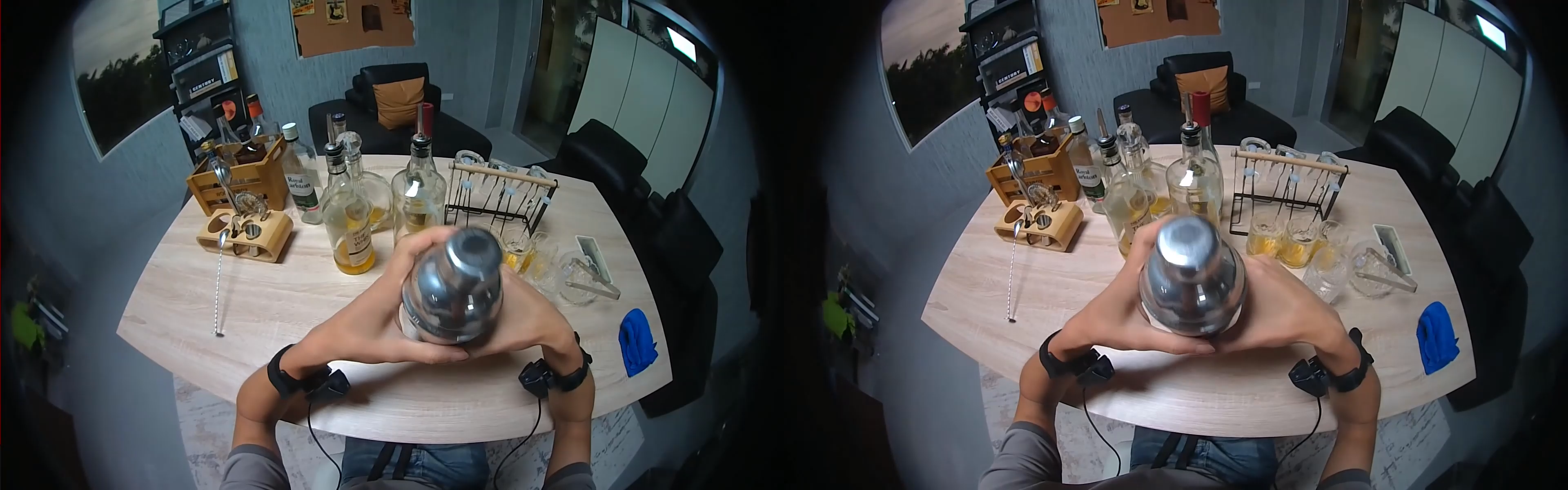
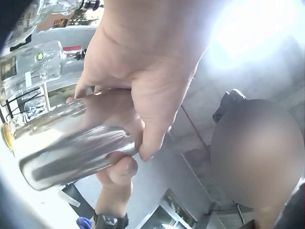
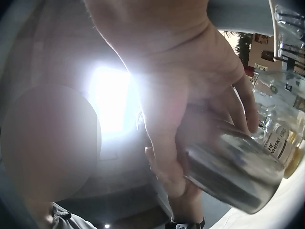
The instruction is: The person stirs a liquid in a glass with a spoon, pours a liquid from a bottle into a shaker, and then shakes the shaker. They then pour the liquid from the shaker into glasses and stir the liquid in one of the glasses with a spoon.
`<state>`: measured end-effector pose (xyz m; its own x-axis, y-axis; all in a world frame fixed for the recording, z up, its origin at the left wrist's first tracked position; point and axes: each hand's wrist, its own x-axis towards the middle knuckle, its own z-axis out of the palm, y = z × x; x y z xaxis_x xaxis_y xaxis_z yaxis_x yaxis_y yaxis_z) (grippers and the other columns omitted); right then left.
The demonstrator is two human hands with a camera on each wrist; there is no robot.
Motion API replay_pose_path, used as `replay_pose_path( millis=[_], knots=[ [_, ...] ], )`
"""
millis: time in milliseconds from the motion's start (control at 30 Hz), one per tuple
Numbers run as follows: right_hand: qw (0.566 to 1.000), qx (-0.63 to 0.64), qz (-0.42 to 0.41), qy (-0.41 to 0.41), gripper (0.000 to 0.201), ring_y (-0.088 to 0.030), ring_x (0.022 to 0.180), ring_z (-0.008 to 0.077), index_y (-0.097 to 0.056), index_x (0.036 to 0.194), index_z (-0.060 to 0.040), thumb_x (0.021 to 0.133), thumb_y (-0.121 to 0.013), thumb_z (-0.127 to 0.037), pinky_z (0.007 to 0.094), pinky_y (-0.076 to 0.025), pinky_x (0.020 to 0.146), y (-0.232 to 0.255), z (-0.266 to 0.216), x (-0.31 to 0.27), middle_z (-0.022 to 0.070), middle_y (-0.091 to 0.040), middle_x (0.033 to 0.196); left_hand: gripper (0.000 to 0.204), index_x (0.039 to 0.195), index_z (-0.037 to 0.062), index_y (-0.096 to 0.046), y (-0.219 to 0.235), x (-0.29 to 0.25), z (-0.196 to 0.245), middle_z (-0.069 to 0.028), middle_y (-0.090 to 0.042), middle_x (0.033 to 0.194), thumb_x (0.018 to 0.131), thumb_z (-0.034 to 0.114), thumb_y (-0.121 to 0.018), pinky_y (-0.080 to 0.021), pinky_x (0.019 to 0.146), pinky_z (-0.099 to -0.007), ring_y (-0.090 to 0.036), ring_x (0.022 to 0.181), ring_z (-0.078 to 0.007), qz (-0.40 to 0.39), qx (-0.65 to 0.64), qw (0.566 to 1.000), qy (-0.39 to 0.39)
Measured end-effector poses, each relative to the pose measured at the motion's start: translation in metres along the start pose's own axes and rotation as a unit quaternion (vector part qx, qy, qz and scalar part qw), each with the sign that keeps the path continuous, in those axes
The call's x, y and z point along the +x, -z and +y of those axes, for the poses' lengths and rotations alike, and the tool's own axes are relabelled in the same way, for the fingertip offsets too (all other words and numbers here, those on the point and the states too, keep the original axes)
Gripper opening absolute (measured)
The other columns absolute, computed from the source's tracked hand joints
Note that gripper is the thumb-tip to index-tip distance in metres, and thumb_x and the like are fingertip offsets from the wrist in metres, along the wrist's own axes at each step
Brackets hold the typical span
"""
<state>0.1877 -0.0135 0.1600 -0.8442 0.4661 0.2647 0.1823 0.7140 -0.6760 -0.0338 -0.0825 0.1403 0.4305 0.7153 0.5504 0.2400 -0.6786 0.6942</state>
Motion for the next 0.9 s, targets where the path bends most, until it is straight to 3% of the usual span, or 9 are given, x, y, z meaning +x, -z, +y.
replay_pose_path(
  millis=[33,100,300,367,433,567,633,800,900],
  knots=[
    [0.998,-0.03,0.03,0.042,0.09,-0.072,0.1,0.0311,-0.055,0.13,0.0045,0.057,-0.093,-0.032,0.0386,-0.055,0.091,0.001,0.0,0.0,0.0198,-0.071,0.11,0.119,0.156,0.0031,-0.016,0.0,0.001,-0.006,-0.0172,-0.032,0.151,0.07,0.031,-0.094,-0.031,0.12,-0.0438,-0.035,0.144,-0.0291,0.0,0.0,1.0,0.001],
    [0.998,-0.032,0.035,0.029,0.089,-0.072,0.1,0.031,-0.056,0.129,0.0047,0.057,-0.092,-0.032,0.0385,-0.055,0.091,0.001,-0.003,0.001,0.0199,-0.071,0.109,0.12,0.156,0.0027,-0.015,0.001,0.004,-0.025,-0.0173,-0.033,0.151,0.07,0.03,-0.094,-0.031,0.12,-0.0441,-0.036,0.144,-0.0286,-0.047,0.018,0.99,-0.129],
    [0.999,0.013,-0.038,-0.016,0.091,-0.071,0.1,0.0326,-0.055,0.128,0.0057,0.055,-0.094,-0.033,0.0393,-0.055,0.091,0.003,0.004,-0.001,0.0209,-0.07,0.113,0.11,0.155,0.0069,-0.019,-0.002,0.001,-0.004,-0.0195,-0.036,0.151,0.075,0.027,-0.091,-0.031,0.12,-0.043,-0.037,0.144,-0.031,-0.005,-0.063,0.998,0.028],
    [0.998,-0.044,0.014,0.049,0.088,-0.071,0.099,0.0327,-0.057,0.124,0.0063,0.055,-0.094,-0.033,0.0396,-0.055,0.089,0.005,0.0,-0.002,0.0208,-0.07,0.11,0.113,0.155,0.0068,-0.018,-0.005,0.001,-0.011,-0.019,-0.036,0.15,0.072,0.026,-0.092,-0.031,0.12,-0.0429,-0.037,0.144,-0.0312,-0.005,-0.003,0.996,-0.091],
    [0.997,-0.055,0.025,0.042,0.086,-0.071,0.098,0.0331,-0.058,0.123,0.0063,0.055,-0.094,-0.033,0.0396,-0.055,0.089,0.003,-0.002,-0.002,0.0208,-0.07,0.109,0.113,0.154,0.007,-0.02,-0.005,0.001,-0.022,-0.0188,-0.037,0.15,0.07,0.024,-0.093,-0.031,0.121,-0.0434,-0.036,0.144,-0.0315,-0.026,-0.014,0.993,-0.114],
    [0.999,-0.034,0.003,0.03,0.083,-0.071,0.096,0.0343,-0.06,0.12,0.0056,0.054,-0.094,-0.033,0.0396,-0.055,0.088,-0.001,0.011,-0.001,0.0211,-0.07,0.108,0.114,0.154,0.0066,-0.02,-0.003,0.001,-0.01,-0.0174,-0.033,0.152,0.069,0.025,-0.094,-0.031,0.121,-0.0432,-0.035,0.145,-0.0307,-0.012,-0.045,0.998,-0.051],
    [1.0,-0.005,-0.014,0.001,0.084,-0.071,0.096,0.0344,-0.06,0.12,0.0054,0.053,-0.094,-0.033,0.0395,-0.055,0.088,0.002,0.008,-0.002,0.0212,-0.07,0.108,0.116,0.154,0.0057,-0.019,-0.004,0.0,-0.007,-0.0171,-0.031,0.152,0.069,0.025,-0.095,-0.031,0.121,-0.0432,-0.035,0.144,-0.0299,-0.003,-0.081,0.996,0.038],
    [0.985,-0.083,0.065,0.134,0.082,-0.07,0.1,0.0356,-0.061,0.12,0.0049,0.054,-0.094,-0.032,0.0401,-0.054,0.09,0.005,0.005,0.0,0.0214,-0.07,0.108,0.098,0.149,0.0072,-0.035,-0.008,0.011,-0.028,-0.0187,-0.041,0.148,0.071,0.023,-0.092,-0.033,0.119,-0.0459,-0.041,0.141,-0.0347,-0.005,0.052,0.974,-0.218],
    [0.996,-0.072,0.032,0.04,0.085,-0.07,0.101,0.0363,-0.059,0.123,0.0046,0.055,-0.094,-0.032,0.0406,-0.054,0.092,0.004,0.005,-0.001,0.0213,-0.069,0.111,0.101,0.151,0.0074,-0.03,-0.009,0.004,-0.029,-0.0184,-0.039,0.149,0.072,0.022,-0.091,-0.033,0.119,-0.0446,-0.04,0.142,-0.0332,-0.013,-0.044,0.992,-0.121]
  ],
)
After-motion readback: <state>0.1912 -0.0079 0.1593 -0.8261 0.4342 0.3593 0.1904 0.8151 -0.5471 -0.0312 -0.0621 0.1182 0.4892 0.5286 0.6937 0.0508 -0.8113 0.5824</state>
